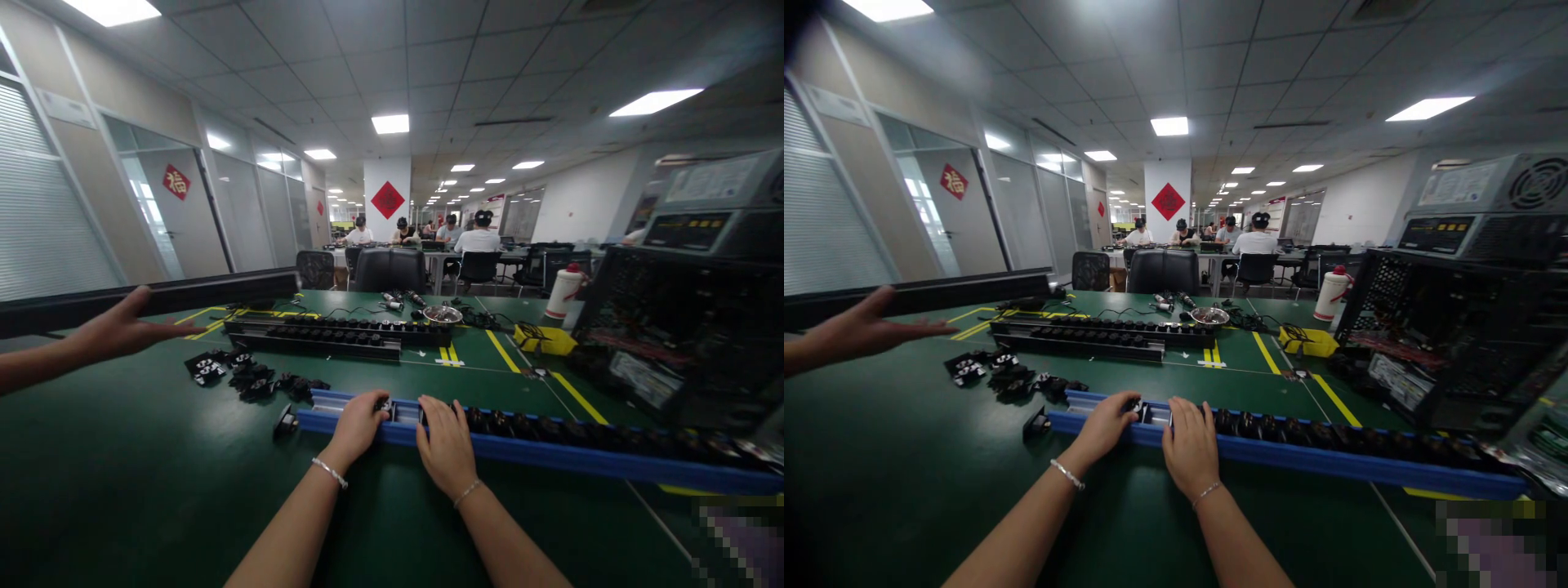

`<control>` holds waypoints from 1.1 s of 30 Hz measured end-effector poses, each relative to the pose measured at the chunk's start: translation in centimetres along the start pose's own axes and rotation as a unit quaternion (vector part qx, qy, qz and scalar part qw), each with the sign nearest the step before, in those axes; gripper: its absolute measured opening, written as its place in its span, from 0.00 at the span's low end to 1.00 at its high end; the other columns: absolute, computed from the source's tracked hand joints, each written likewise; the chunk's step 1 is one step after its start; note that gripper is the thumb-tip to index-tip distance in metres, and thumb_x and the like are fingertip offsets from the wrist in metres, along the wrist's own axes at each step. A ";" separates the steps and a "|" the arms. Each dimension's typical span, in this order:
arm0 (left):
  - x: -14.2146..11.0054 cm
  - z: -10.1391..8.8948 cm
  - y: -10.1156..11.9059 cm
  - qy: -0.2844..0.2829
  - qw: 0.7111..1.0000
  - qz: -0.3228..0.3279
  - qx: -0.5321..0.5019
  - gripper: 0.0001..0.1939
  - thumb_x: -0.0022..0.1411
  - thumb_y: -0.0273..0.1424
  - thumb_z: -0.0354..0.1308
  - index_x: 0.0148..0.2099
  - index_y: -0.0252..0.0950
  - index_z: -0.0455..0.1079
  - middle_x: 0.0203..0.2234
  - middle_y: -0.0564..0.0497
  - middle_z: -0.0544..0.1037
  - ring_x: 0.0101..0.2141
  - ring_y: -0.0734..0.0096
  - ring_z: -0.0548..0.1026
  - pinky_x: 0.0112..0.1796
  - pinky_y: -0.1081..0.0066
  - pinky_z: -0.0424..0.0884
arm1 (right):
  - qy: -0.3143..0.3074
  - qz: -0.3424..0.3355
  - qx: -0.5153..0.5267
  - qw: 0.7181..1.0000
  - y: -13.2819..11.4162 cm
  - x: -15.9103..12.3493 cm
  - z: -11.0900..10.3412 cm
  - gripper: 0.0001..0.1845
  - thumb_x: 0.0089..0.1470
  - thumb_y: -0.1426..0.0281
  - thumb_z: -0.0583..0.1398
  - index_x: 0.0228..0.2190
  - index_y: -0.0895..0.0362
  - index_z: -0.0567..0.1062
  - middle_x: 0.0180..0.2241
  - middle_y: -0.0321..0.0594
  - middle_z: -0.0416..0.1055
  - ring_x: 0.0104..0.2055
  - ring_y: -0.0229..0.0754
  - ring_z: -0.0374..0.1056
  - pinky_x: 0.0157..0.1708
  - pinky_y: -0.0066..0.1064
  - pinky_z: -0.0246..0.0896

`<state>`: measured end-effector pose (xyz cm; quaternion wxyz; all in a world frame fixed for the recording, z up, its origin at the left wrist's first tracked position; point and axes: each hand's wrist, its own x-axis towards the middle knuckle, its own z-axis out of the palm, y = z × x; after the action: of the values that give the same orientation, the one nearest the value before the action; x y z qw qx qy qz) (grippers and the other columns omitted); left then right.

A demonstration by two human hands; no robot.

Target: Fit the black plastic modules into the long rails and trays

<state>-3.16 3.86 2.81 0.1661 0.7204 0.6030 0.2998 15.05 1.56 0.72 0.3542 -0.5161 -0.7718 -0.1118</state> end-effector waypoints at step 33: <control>-1.0 -4.3 -4.6 0.028 0.997 -0.064 0.021 0.19 0.56 0.28 0.53 0.51 0.39 0.67 0.47 0.48 0.74 0.48 0.66 0.70 0.51 0.68 0.61 | 0.003 0.003 0.005 1.000 0.1 0.0 0.0 0.19 0.55 0.70 0.50 0.48 0.57 0.67 0.49 0.41 0.69 0.52 0.41 0.60 0.60 0.42 0.37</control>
<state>-9.46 3.37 3.09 0.1535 0.6748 0.6584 0.2959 15.12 1.57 0.75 0.3597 -0.5163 -0.7696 -0.1088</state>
